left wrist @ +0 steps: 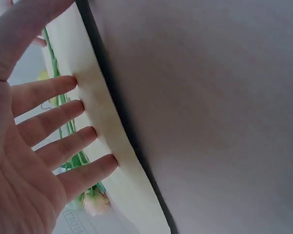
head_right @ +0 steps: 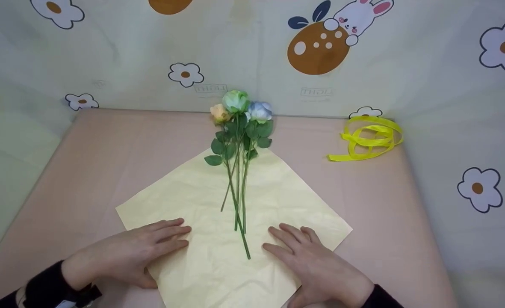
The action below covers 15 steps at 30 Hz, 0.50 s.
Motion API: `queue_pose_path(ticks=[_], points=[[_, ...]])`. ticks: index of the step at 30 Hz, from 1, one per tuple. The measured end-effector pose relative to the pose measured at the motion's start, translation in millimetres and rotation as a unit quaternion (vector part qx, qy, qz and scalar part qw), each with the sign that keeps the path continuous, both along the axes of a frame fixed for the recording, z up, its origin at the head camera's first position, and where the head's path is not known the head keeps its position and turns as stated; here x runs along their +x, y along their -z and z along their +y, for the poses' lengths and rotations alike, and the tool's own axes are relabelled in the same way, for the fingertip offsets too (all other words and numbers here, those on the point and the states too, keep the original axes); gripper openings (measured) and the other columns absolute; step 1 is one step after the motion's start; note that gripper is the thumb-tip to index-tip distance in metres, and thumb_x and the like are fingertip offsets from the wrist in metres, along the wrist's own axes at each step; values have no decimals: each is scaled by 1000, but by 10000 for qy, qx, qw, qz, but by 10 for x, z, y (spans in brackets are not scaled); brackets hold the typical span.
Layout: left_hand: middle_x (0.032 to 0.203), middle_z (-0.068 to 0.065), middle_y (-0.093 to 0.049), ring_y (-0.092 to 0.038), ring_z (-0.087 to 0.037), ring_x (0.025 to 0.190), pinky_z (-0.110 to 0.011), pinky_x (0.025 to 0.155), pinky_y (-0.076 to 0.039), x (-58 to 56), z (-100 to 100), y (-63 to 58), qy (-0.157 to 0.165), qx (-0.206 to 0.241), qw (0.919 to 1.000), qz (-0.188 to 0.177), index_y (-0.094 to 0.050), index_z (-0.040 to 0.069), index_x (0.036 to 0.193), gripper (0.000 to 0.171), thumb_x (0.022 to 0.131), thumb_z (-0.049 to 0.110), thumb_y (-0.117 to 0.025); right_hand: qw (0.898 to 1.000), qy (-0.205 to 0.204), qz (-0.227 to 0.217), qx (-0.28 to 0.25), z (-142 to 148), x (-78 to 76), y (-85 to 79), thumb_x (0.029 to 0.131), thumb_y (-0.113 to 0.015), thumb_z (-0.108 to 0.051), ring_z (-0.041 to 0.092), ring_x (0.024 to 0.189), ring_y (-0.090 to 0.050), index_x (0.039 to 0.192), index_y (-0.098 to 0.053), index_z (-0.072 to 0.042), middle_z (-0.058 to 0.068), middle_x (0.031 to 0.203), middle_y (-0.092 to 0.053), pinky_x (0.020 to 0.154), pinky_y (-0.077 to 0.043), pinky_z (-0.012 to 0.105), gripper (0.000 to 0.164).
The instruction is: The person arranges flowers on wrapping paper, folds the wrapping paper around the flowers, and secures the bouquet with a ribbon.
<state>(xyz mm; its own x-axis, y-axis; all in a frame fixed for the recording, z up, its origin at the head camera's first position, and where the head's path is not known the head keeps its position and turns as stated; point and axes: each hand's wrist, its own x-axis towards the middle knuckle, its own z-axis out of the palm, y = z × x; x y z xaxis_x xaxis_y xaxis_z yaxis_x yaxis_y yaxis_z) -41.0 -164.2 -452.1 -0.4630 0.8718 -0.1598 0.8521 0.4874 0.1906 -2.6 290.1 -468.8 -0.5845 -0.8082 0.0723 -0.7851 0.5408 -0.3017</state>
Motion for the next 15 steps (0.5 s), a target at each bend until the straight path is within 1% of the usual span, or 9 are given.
queue_pose_path(ticks=[2, 3, 5, 6, 9, 11, 13, 15], points=[[163, -17, -52, -44, -40, 155, -55, 118, -48, 9, -11, 5, 15, 145, 9999, -32, -62, 9, 144, 80, 78, 41, -94, 10000, 0, -21, 10, 3, -7, 7, 74, -78, -87, 38, 156, -39, 168, -43, -20, 12, 176, -34, 121, -13, 36, 121], [161, -17, -53, -46, -41, 154, -56, 117, -49, 13, -17, 12, 53, 236, 9997, 17, -63, 10, 142, 75, 78, 37, -92, 10000, -13, -23, 8, 5, -12, 8, 74, -79, -86, 38, 156, -39, 167, -44, -20, 11, 176, -34, 121, -12, 36, 119], [160, -18, -54, -47, -42, 153, -58, 114, -50, 21, -32, 29, 101, 411, 9991, 56, -63, 11, 140, 70, 78, 31, -87, 10000, -61, 3, -1, 12, -18, 9, 77, -85, -79, 38, 156, -39, 165, -47, -21, 11, 176, -35, 122, -13, 36, 112], [159, -19, -55, -48, -43, 152, -59, 113, -51, 25, -40, 40, 134, 511, 9986, 83, -64, 11, 139, 68, 77, 29, -85, 10000, -82, -5, -26, 17, -22, 9, 78, -89, -73, 38, 156, -39, 163, -49, -21, 11, 176, -36, 122, -12, 35, 108], [156, -20, -57, -51, -46, 149, -62, 108, -54, 30, -59, 71, 273, 763, 9964, 235, -65, 11, 137, 63, 77, 26, -81, 9999, -155, 15, -54, 40, -23, 4, 81, -95, -53, 39, 156, -39, 159, -53, -23, 12, 174, -37, 121, -19, 40, 94], [156, -20, -57, -51, -47, 149, -64, 107, -54, 29, -70, 85, 334, 883, 9952, 241, -66, 11, 135, 61, 79, 28, -81, 9999, -158, -58, -16, 57, -20, -4, 82, -94, -40, 38, 158, -37, 158, -54, -26, 11, 175, -37, 122, -21, 42, 86], [156, -20, -57, -51, -46, 149, -65, 106, -54, 26, -81, 95, 377, 971, 9943, 212, -67, 11, 134, 58, 81, 29, -80, 9998, -145, -107, 33, 74, -18, -8, 83, -91, -35, 36, 159, -36, 156, -55, -28, 9, 175, -37, 125, -19, 40, 82], [156, -19, -57, -51, -44, 150, -66, 107, -53, 21, -93, 103, 409, 1001, 9940, 181, -68, 13, 133, 55, 83, 31, -80, 9998, -165, -112, 40, 89, -14, -9, 82, -90, -32, 36, 159, -36, 155, -57, -29, 8, 174, -38, 128, -14, 35, 79]])
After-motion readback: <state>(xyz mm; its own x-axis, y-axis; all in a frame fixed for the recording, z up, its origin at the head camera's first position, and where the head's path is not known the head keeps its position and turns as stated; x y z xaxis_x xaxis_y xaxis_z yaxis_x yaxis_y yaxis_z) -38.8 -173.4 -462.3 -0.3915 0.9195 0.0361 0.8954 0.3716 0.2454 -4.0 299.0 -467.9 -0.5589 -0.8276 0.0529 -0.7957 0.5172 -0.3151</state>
